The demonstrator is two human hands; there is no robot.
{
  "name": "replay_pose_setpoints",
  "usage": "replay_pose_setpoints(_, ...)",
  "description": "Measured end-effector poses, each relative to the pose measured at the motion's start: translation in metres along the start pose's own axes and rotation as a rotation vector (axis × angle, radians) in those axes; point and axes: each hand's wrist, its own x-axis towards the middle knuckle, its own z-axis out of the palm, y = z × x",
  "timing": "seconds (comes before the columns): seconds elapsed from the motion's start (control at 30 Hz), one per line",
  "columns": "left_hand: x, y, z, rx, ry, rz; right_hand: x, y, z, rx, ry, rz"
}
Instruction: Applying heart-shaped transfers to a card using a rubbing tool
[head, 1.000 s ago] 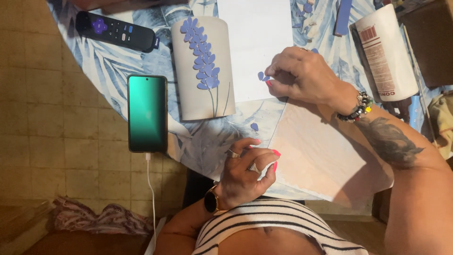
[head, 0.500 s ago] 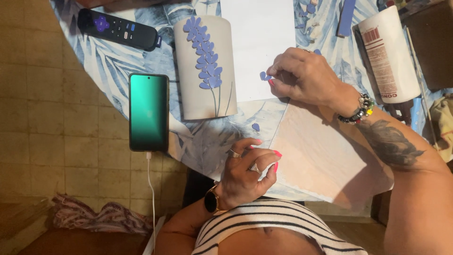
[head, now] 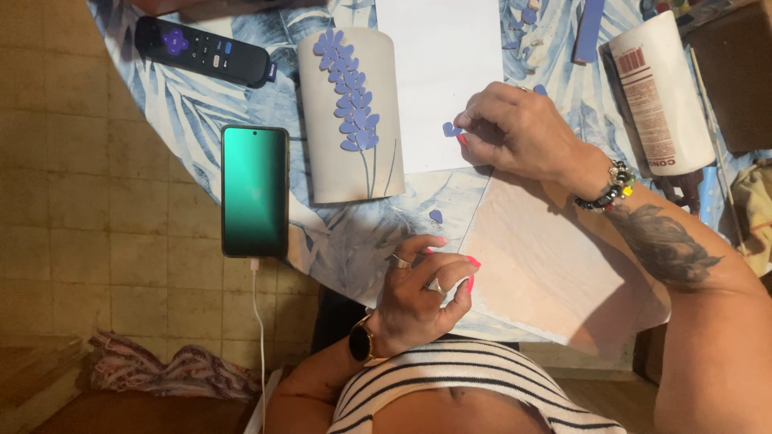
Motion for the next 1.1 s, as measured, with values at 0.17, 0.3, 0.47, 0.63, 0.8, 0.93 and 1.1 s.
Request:
replay_pose_setpoints(0.17,-0.002,-0.001,0.001,0.005,0.007,0.0,-0.001,0.003,0.002,-0.013,-0.011,0.022)
replay_pose_setpoints(0.3,-0.002,-0.001,0.001,0.005,0.001,-0.007,-0.001,0.003,0.002,-0.007,0.002,0.01)
replay_pose_setpoints(0.47,-0.001,-0.001,0.0,-0.002,-0.002,0.006,-0.002,-0.002,-0.008,0.046,0.021,0.005)
replay_pose_setpoints(0.63,-0.001,-0.001,0.001,-0.006,-0.002,0.03,-0.015,-0.008,-0.029,-0.02,0.077,0.035)
replay_pose_setpoints(0.8,-0.001,-0.001,0.001,-0.002,-0.007,0.036,-0.051,0.002,-0.024,-0.01,0.015,0.132)
replay_pose_setpoints(0.93,-0.021,-0.013,0.022,-0.008,0.114,0.045,-0.098,-0.005,0.005,-0.003,-0.056,0.418)
replay_pose_setpoints(1.1,-0.005,0.013,0.003,-1.073,-0.186,-0.276,-0.022,-0.132,-0.027,0.567,0.06,-0.053)
